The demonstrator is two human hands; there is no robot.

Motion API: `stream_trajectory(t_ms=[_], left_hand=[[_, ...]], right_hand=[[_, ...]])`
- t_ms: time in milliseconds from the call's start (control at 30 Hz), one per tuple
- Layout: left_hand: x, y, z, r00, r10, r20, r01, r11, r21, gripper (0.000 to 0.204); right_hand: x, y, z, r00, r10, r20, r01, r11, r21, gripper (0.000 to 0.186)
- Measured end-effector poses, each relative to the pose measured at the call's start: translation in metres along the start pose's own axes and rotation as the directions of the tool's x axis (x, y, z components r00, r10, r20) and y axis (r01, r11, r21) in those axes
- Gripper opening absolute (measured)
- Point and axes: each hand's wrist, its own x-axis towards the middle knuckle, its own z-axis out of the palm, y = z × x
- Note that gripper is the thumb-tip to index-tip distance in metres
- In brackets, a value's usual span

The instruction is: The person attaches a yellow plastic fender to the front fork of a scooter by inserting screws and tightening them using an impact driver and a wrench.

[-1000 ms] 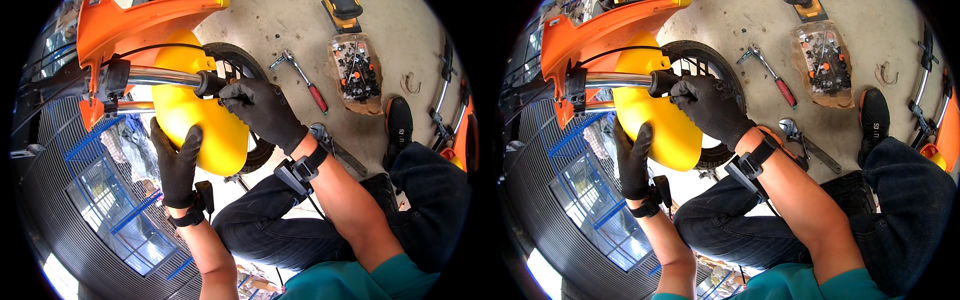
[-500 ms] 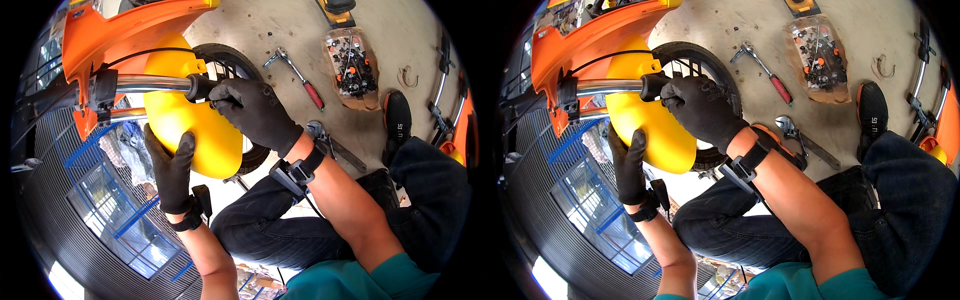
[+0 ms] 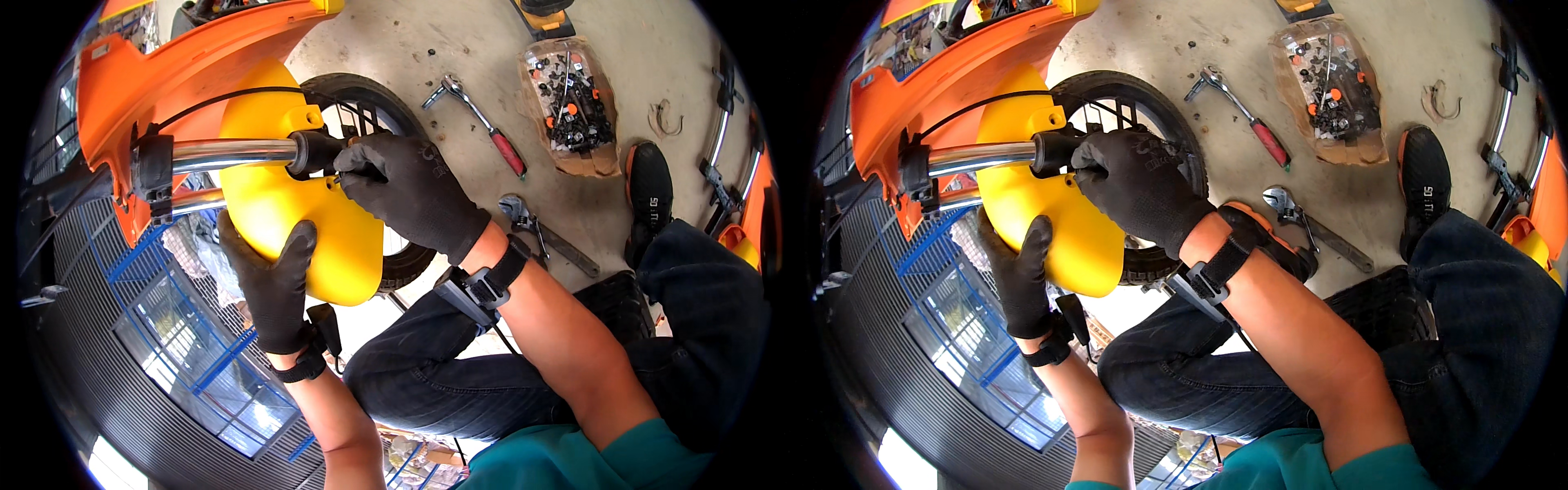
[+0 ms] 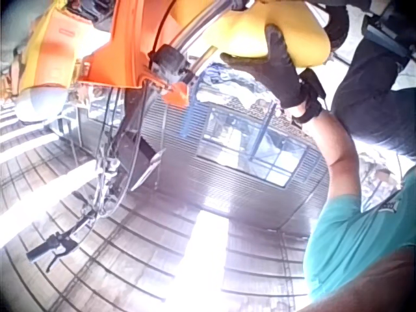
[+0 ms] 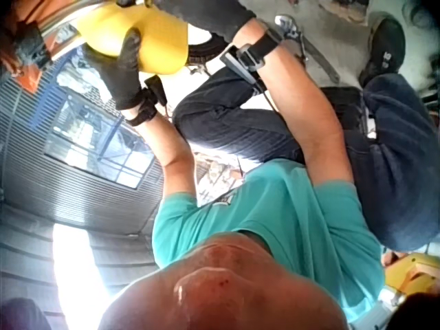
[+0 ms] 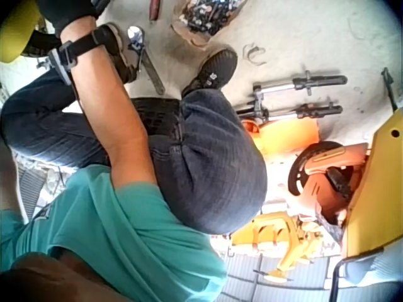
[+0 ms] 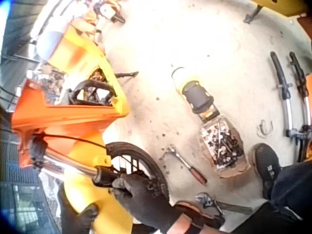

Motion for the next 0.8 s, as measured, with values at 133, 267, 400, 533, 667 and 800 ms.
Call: stream_trajectory(t_ms=[133, 267, 400, 533, 667, 800], left_hand=[[-0.001, 0.008, 0.001, 0.999, -0.041, 0.005, 0.041, 0.998, -0.053, 0.085], [0.0, 0.002, -0.001, 1.0, -0.018, 0.017, 0.018, 1.0, -0.025, 0.083], [0.0, 0.004, -0.002, 0.999, -0.019, 0.038, 0.02, 0.999, -0.026, 0.083], [0.001, 0.003, -0.006, 0.997, -0.05, 0.051, 0.053, 0.997, -0.053, 0.084], [0.0, 0.0, -0.002, 0.999, -0.008, 0.052, 0.008, 1.0, 0.009, 0.087], [-0.001, 0.001, 0.0, 0.997, -0.024, 0.07, 0.025, 0.999, -0.02, 0.091]], right_hand=[[-0.002, 0.003, 0.003, 0.999, -0.032, -0.013, 0.032, 0.999, 0.032, 0.011], [-0.001, -0.002, 0.001, 0.999, -0.05, -0.023, 0.05, 0.999, 0.012, 0.011], [0.0, 0.001, -0.001, 0.998, -0.061, -0.025, 0.061, 0.998, 0.008, 0.01], [-0.002, -0.005, -0.002, 0.998, 0.055, -0.03, -0.054, 0.998, 0.032, 0.012], [-0.011, 0.005, 0.006, 0.97, 0.239, -0.031, -0.223, 0.938, 0.266, 0.015], [-0.011, 0.003, 0.004, 0.958, 0.281, -0.05, -0.256, 0.924, 0.285, 0.019]])
